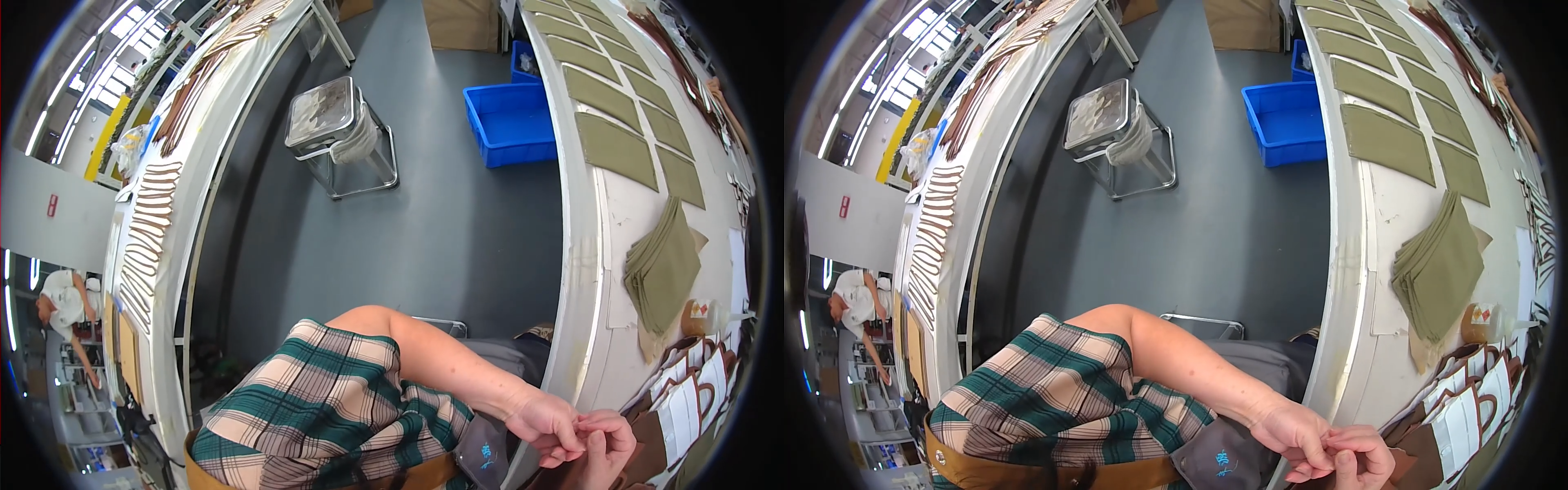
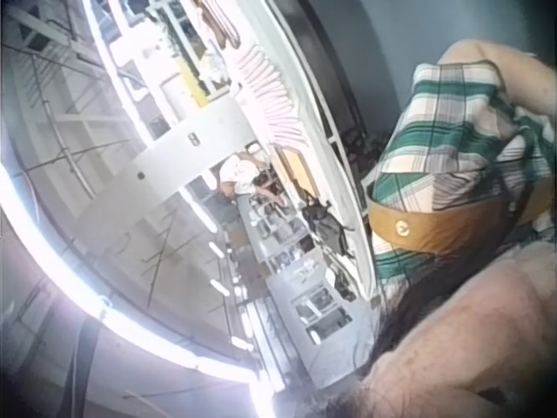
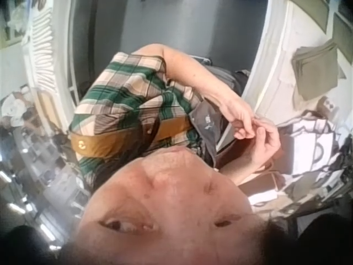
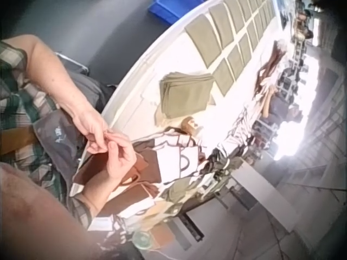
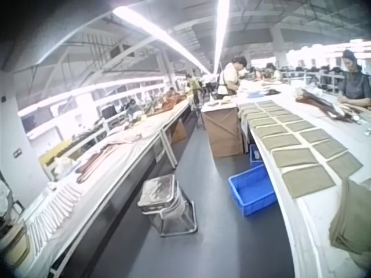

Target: The recorder is folding and assembling small brown bags at an industrial workbench.

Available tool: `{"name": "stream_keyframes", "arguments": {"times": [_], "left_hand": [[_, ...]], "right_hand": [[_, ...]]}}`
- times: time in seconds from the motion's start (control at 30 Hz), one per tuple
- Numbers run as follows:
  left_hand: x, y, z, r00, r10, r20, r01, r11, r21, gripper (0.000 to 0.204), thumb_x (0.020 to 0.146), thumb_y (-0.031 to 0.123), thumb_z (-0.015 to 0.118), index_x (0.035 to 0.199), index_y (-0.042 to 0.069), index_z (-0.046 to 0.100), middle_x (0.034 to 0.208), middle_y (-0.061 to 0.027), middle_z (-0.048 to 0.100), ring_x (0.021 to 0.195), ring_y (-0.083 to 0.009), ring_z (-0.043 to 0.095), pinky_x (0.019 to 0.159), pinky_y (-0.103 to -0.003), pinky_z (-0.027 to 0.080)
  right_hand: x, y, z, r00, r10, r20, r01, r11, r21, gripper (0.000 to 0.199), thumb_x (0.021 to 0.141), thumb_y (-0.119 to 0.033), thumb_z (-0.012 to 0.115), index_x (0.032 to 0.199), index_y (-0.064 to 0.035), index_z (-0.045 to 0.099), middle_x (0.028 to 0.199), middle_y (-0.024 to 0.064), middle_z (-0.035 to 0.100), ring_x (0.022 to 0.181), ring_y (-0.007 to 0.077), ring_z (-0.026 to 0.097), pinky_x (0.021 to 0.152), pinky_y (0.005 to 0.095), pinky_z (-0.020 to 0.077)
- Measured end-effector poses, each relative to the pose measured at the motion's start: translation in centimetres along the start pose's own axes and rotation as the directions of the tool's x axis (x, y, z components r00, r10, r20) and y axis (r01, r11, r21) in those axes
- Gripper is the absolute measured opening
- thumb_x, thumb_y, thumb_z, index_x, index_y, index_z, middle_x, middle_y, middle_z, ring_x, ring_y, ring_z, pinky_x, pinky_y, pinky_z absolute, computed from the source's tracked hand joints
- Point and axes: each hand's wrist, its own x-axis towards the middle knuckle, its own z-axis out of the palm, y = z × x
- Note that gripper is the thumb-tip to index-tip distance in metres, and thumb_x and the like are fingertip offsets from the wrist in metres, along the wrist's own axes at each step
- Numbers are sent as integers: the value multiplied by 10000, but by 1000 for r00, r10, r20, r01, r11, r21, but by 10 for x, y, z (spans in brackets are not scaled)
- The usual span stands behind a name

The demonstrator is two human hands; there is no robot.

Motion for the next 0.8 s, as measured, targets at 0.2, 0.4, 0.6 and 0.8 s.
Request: {"name": "stream_keyframes", "arguments": {"times": [0.2, 0.4, 0.6, 0.8], "left_hand": [[0, 4, -4, 1000, 3, -22, 0, 988, 152, 175, 885, 145, 612, 772, 14, 593, 678, -70, 580, 614, -200, 610, 613, -293, 482], [-4, 1, 12, 1000, 2, 4, -4, 902, 433, 149, 811, 148, 705, 841, 6, 670, 731, -91, 673, 662, -160, 658, 627, -266, 518], [-6, -5, 6, 997, 66, -32, -47, 907, 419, 149, 823, 149, 682, 767, 23, 625, 678, -70, 628, 633, -169, 636, 599, -275, 493], [-12, -1, 15, 992, 83, -100, -39, 923, 383, 133, 804, 106, 602, 696, 39, 560, 594, -71, 568, 532, -179, 588, 543, -297, 470]], "right_hand": [[-4, -1, -3, 999, -26, 20, 27, 999, -26, 107, 905, -25, 621, 969, 58, 641, 984, 171, 662, 947, 244, 625, 904, 358, 477], [-9, -2, -2, 999, 33, 15, -32, 997, -65, 99, 901, 1, 613, 976, 59, 641, 988, 170, 663, 924, 223, 627, 857, 333, 493], [-12, -4, 5, 999, 43, 19, -42, 997, -59, 94, 904, 16, 603, 977, 63, 638, 987, 165, 666, 901, 211, 627, 825, 320, 499], [-11, -11, 9, 994, -57, 92, 69, 989, -130, 104, 918, -2, 602, 995, 57, 640, 1020, 153, 660, 950, 205, 615, 859, 327, 485]]}}
